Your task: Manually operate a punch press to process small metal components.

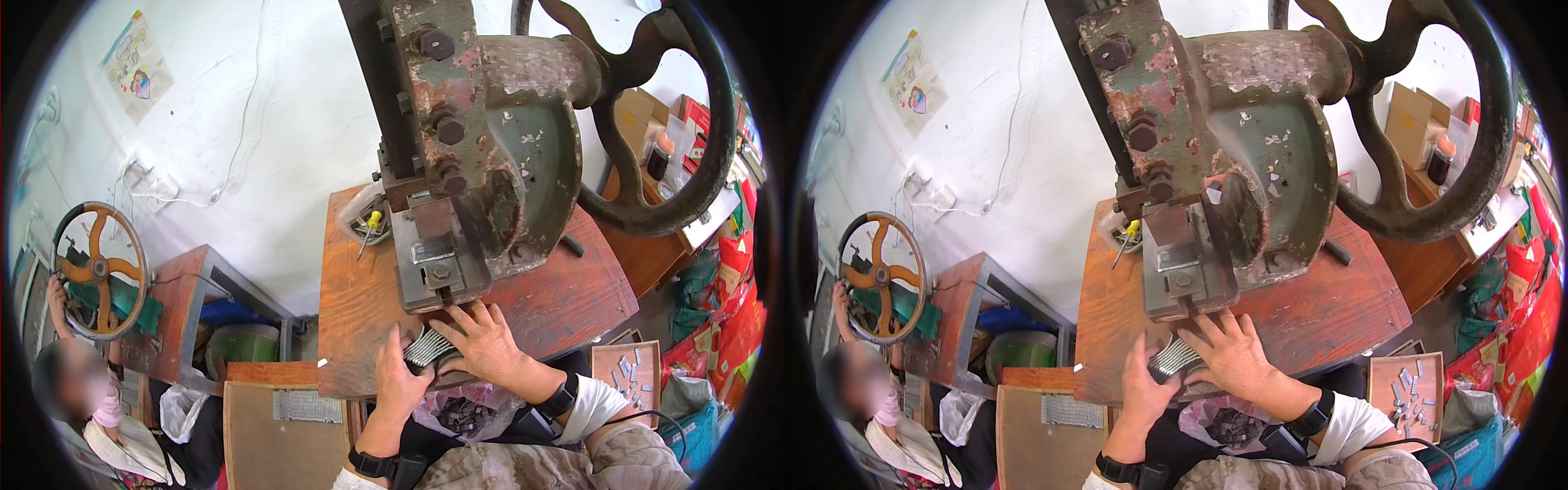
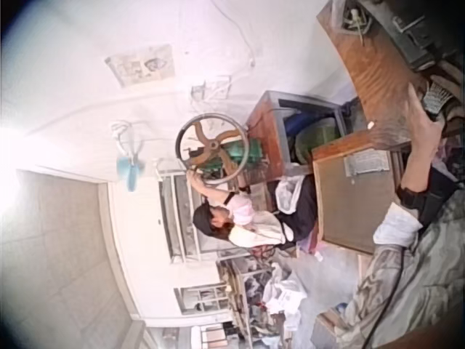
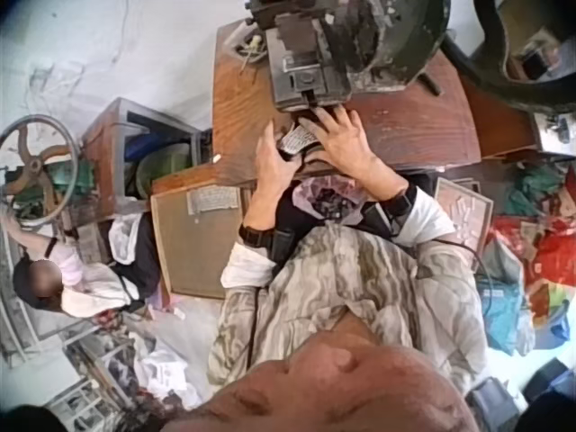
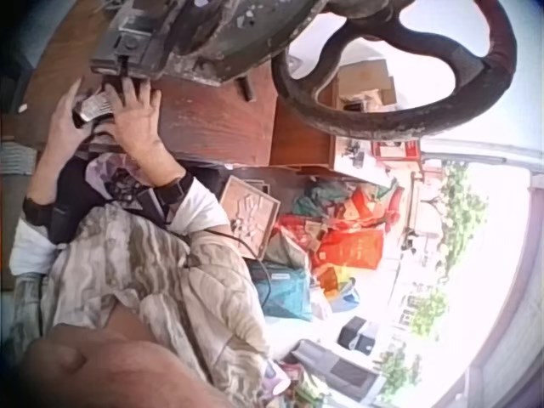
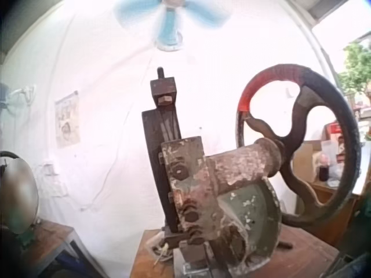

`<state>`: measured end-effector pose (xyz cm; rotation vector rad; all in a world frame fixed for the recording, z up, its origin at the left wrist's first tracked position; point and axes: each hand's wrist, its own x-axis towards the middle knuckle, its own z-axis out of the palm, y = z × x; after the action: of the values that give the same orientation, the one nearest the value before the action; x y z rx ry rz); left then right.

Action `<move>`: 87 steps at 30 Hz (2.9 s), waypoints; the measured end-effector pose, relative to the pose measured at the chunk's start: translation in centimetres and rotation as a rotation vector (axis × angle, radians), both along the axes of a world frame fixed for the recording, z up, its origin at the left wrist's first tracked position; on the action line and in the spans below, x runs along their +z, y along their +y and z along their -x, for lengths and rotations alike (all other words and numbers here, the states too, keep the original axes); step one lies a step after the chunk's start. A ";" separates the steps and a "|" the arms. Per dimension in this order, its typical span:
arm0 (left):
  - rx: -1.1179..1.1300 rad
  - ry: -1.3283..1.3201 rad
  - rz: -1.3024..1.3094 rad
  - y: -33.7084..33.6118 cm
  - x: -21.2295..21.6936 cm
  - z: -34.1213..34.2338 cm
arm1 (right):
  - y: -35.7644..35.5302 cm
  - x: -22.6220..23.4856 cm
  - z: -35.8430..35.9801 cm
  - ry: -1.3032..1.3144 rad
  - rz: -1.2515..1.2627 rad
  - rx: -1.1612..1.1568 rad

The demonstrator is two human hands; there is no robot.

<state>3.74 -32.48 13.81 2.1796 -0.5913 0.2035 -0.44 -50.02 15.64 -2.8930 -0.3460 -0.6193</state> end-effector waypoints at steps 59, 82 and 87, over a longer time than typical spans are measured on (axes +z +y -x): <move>0.631 0.553 -0.060 32.4 -10.8 -4.7 | -2.8 -0.7 1.4 0.054 -0.451 0.022; 0.626 0.294 -0.548 34.1 -13.1 -4.7 | -2.1 -0.8 1.4 -0.015 -0.382 0.022; 0.765 0.480 -0.222 33.4 -11.5 -4.3 | -2.4 -0.4 1.8 -0.036 -0.343 0.025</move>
<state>8.00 0.92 2.27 2.4560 0.5266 0.0057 -2.24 -52.47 15.28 -2.5496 -0.2513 -0.6552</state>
